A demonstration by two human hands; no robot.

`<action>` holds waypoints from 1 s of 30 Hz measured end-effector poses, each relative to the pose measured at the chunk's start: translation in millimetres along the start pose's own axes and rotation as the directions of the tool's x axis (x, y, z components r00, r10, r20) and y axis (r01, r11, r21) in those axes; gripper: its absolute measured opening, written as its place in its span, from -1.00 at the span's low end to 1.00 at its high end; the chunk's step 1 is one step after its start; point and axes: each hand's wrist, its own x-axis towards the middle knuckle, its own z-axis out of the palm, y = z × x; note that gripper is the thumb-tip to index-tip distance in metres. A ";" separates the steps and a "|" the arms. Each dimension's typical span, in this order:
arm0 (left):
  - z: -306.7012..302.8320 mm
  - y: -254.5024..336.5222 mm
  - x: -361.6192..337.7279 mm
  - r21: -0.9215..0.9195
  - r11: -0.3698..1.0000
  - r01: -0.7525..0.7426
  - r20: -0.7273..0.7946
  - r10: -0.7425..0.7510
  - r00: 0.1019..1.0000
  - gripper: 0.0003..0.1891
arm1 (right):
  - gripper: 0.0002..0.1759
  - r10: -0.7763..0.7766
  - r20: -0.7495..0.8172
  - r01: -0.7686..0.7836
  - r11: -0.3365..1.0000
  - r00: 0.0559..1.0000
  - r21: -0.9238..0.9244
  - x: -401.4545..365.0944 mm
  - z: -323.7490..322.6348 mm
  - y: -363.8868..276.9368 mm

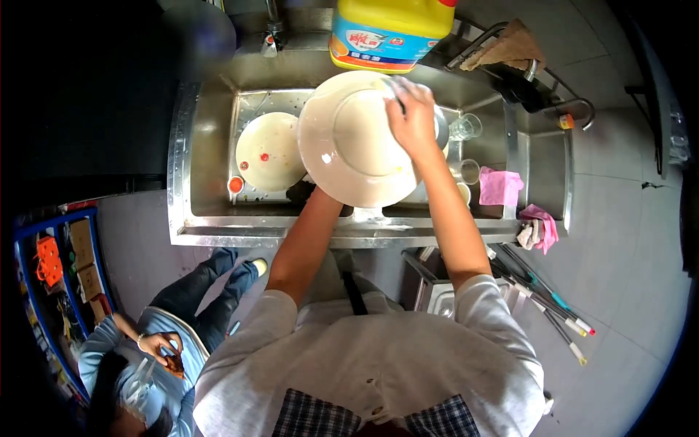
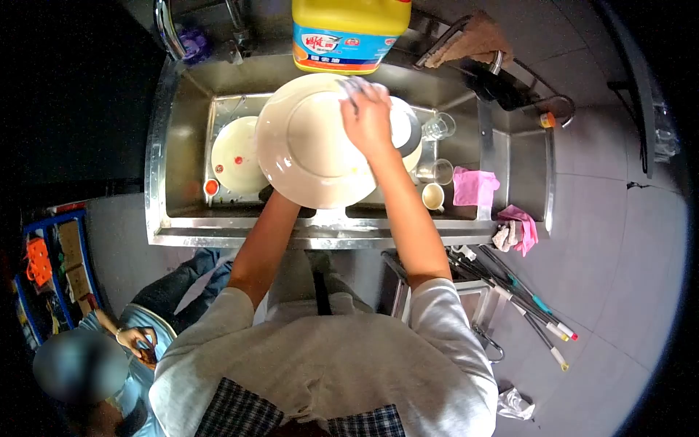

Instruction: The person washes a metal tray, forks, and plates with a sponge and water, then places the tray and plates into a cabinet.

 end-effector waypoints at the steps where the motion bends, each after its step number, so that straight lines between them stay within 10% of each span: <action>1: -0.1 -1.1 -0.5 -0.001 1.000 0.000 -0.002 0.000 1.000 -0.38 | -0.64 -0.049 0.027 0.049 0.999 0.998 0.017 7.2 0.9 -11.2; 8: 3.9 -3.9 -0.5 0.001 1.000 0.003 -0.027 -0.003 1.000 -0.39 | -0.55 -0.399 0.365 0.455 0.887 0.841 -0.081 -18.0 15.9 -80.9; 18: 0.6 9.0 16.7 -0.023 1.000 -0.008 -0.039 0.007 0.999 -0.39 | -0.45 -0.333 0.405 0.353 0.935 0.852 0.026 -93.2 -57.6 -78.1; 24: 2.9 3.5 15.2 -0.016 1.000 -0.007 -0.051 0.006 0.999 -0.39 | -0.48 -0.073 0.146 0.081 0.995 0.987 -0.051 -38.9 -35.8 -52.7; 30: 5.0 1.4 6.2 -0.005 1.000 0.004 -0.051 -0.004 0.999 -0.39 | -0.53 -0.270 0.257 0.260 0.963 0.928 0.075 -48.8 -22.6 -90.3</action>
